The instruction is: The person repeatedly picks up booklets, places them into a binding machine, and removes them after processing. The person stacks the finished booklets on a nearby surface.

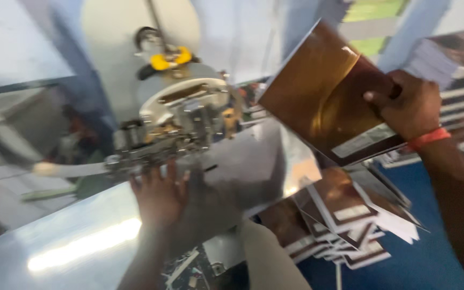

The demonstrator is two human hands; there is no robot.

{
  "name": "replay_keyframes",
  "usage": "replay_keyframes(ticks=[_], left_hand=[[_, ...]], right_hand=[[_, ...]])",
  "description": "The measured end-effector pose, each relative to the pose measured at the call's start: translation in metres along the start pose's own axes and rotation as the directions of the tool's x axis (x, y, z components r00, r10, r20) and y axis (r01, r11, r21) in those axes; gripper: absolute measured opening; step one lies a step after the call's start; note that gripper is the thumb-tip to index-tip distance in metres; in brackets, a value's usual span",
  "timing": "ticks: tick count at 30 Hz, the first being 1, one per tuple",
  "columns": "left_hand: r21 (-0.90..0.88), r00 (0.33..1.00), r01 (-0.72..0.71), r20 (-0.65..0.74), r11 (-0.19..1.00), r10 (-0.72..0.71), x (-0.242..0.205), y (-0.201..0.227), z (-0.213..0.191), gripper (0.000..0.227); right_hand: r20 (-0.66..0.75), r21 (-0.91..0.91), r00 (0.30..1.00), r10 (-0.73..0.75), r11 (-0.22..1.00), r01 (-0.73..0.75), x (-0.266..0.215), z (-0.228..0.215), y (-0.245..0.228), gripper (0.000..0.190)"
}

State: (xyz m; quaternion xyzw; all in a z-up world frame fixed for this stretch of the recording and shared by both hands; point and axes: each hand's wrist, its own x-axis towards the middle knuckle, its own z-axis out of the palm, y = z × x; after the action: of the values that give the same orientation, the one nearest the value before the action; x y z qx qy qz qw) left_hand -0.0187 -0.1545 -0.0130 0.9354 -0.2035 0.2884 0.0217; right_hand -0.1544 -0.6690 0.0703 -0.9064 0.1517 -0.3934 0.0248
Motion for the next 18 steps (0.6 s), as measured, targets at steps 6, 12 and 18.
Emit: replay_keyframes(ticks=[6, 12, 18], left_hand=[[0.007, 0.995, 0.005, -0.102, 1.0, -0.004, -0.005, 0.006, 0.003, 0.054], [0.001, 0.981, -0.035, -0.191, 0.999, 0.034, 0.0, 0.01, -0.004, 0.057], [-0.026, 1.0, 0.01, -0.019, 1.0, -0.011, -0.006, 0.004, -0.004, 0.056]], right_hand=[[0.167, -0.061, 0.944, 0.284, 0.959, -0.277, -0.02, 0.041, 0.13, 0.047], [0.313, -0.068, 0.921, 0.232, 0.973, -0.222, -0.082, 0.119, 0.161, 0.066], [0.221, 0.512, 0.975, -0.02, 0.854, -0.099, -0.081, 0.125, -0.016, 0.036]])
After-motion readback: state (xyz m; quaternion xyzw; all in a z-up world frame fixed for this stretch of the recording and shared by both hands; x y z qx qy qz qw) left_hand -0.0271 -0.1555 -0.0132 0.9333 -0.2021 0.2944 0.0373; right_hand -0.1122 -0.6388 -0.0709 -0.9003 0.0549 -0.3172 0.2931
